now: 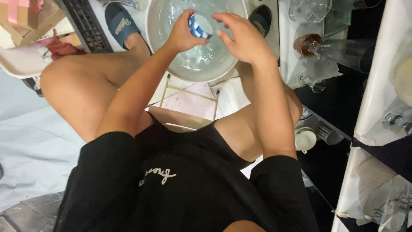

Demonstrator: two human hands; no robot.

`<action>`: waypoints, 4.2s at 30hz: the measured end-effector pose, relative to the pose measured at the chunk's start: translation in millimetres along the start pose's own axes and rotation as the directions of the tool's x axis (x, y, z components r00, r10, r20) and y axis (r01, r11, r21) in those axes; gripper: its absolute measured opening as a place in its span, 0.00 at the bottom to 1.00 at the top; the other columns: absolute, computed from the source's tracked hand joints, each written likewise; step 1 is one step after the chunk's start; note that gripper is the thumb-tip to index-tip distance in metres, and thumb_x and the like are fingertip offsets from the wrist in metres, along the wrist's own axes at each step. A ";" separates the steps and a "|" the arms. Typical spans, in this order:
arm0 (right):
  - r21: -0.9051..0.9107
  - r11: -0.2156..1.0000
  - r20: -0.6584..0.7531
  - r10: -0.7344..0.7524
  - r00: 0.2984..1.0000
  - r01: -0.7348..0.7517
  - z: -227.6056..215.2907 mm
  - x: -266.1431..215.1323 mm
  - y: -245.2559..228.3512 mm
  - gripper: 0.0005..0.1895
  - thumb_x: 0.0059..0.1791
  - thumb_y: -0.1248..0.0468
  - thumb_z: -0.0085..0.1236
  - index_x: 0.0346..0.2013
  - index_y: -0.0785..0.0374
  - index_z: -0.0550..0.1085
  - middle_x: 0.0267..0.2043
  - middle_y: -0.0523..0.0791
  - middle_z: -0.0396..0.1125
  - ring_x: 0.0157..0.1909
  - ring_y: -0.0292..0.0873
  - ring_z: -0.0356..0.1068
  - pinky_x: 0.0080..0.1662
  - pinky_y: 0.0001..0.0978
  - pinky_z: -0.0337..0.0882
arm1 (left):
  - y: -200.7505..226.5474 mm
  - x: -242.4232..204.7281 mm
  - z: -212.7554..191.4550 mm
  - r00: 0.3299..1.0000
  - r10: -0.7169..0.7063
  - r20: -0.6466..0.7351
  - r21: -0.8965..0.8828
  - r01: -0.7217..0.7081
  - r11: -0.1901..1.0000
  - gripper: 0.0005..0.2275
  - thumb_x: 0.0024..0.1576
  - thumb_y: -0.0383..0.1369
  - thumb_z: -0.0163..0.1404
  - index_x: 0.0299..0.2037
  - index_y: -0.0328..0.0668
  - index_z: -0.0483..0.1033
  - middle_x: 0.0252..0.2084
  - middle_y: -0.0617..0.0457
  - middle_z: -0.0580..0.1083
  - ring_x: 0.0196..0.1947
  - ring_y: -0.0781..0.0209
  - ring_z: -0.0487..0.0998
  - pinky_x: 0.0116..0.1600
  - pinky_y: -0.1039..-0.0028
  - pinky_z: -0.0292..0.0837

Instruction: The person sits on the floor and washes a small bowl in a bucket of water. They also handle and fold newspaper sheets before returning to scrub the bowl with their hands.

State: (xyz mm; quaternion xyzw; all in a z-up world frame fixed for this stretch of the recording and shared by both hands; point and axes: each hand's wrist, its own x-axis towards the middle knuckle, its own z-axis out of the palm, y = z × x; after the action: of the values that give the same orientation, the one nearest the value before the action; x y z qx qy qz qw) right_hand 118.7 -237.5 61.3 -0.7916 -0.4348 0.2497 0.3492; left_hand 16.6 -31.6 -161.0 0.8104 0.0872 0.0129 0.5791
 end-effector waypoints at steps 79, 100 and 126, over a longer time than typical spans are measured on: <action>-0.422 0.891 -0.094 -0.227 0.969 0.167 79.7 20.5 -24.0 0.31 0.44 0.77 0.56 0.63 0.63 0.71 0.64 0.49 0.70 0.72 0.50 0.62 0.70 0.70 0.40 | 161.7 -25.1 -98.0 0.965 0.252 0.072 0.402 -0.259 0.878 0.39 0.38 0.32 0.69 0.62 0.41 0.62 0.57 0.43 0.67 0.44 0.37 0.79 0.44 0.57 0.78; -0.361 0.919 -0.052 -0.187 0.981 0.156 65.6 19.9 -23.3 0.20 0.42 0.76 0.58 0.46 0.56 0.80 0.42 0.42 0.76 0.65 0.46 0.70 0.71 0.70 0.38 | 157.7 -26.2 -100.3 0.966 0.246 0.076 0.405 -0.255 0.878 0.40 0.39 0.34 0.71 0.63 0.40 0.62 0.58 0.43 0.68 0.44 0.36 0.79 0.43 0.55 0.77; -0.169 0.977 0.008 0.130 0.992 -0.126 28.0 9.3 -10.8 0.25 0.51 0.70 0.56 0.65 0.61 0.70 0.62 0.54 0.67 0.63 0.60 0.65 0.59 0.49 0.66 | 103.7 -14.3 -72.5 0.986 0.085 0.145 0.561 -0.152 0.814 0.40 0.31 0.36 0.71 0.54 0.38 0.62 0.47 0.39 0.69 0.44 0.36 0.74 0.46 0.55 0.73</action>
State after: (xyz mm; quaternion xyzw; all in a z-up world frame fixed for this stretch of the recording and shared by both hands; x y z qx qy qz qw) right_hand 98.2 -216.0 51.1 -0.8423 -0.4057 0.2414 0.2603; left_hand 6.7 1.5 -38.3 0.9496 0.0034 -0.0236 0.3126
